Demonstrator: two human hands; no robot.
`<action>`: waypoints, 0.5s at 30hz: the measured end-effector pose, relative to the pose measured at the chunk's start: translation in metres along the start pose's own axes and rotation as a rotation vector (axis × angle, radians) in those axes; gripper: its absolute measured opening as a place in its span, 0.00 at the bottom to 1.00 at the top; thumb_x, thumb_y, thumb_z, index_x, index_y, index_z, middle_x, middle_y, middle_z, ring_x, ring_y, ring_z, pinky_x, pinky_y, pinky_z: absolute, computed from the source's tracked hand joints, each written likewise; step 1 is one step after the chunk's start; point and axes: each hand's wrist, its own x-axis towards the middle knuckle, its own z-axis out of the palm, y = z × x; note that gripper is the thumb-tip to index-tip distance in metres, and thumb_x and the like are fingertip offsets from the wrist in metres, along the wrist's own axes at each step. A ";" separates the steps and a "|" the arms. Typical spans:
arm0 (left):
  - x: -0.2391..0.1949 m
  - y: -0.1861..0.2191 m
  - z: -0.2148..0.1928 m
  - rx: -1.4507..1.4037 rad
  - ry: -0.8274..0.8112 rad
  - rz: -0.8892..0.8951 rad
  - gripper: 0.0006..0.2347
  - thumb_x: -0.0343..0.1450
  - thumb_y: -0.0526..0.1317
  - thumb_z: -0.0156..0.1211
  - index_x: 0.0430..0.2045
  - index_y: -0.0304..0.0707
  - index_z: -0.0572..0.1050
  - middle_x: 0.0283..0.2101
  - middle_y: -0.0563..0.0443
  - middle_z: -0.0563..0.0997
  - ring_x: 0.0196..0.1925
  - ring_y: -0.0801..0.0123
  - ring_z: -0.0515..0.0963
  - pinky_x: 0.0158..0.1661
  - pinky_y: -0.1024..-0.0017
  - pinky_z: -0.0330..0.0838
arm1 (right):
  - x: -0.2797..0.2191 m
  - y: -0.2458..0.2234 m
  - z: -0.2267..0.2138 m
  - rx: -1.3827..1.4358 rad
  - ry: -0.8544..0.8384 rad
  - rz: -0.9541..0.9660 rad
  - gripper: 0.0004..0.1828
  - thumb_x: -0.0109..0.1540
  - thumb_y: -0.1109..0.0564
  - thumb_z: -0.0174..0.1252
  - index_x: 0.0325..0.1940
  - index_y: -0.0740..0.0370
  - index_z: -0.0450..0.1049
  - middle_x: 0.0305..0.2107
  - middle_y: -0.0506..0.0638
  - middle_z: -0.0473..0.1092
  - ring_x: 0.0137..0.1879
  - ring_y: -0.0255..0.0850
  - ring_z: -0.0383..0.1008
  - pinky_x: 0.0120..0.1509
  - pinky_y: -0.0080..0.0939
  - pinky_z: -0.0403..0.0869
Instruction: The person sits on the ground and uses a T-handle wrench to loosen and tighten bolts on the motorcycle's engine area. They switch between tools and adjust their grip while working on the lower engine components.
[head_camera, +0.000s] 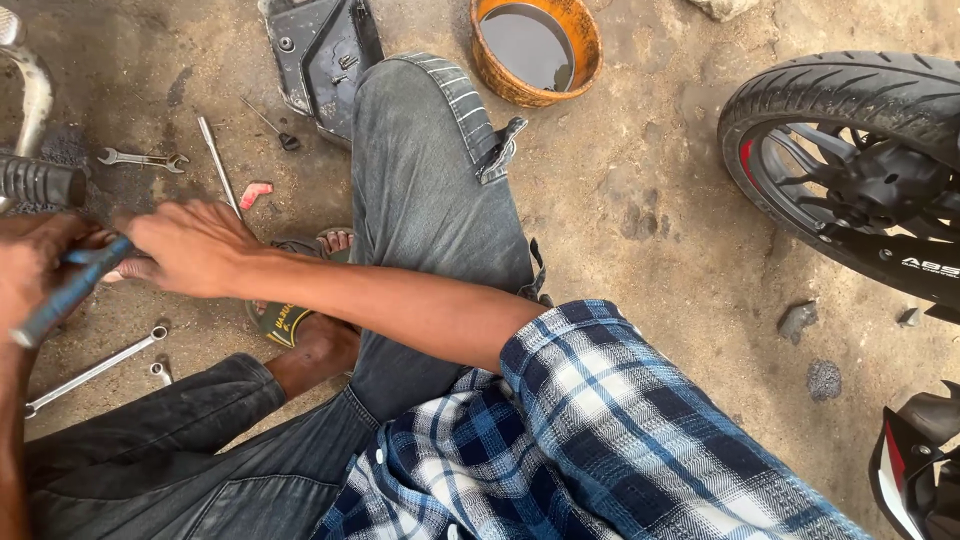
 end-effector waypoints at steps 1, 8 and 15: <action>0.002 0.011 -0.010 0.038 0.013 0.014 0.09 0.72 0.27 0.67 0.45 0.31 0.80 0.37 0.41 0.83 0.30 0.63 0.83 0.33 0.69 0.78 | -0.005 -0.006 -0.008 0.105 -0.105 0.029 0.18 0.63 0.41 0.57 0.41 0.58 0.75 0.15 0.41 0.63 0.19 0.33 0.68 0.25 0.39 0.69; 0.013 0.065 -0.062 0.564 -0.095 0.052 0.23 0.59 0.39 0.63 0.51 0.51 0.80 0.41 0.45 0.84 0.41 0.52 0.85 0.35 0.58 0.79 | -0.036 -0.025 -0.080 0.053 0.275 -0.508 0.18 0.65 0.35 0.58 0.46 0.46 0.82 0.13 0.52 0.68 0.19 0.49 0.69 0.29 0.54 0.68; 0.033 0.090 -0.066 0.240 -0.139 -0.088 0.12 0.67 0.35 0.64 0.43 0.41 0.80 0.34 0.37 0.82 0.34 0.47 0.83 0.32 0.54 0.77 | -0.049 -0.009 -0.089 -0.149 -0.059 -0.386 0.25 0.47 0.63 0.60 0.49 0.63 0.80 0.27 0.63 0.75 0.34 0.59 0.77 0.39 0.56 0.75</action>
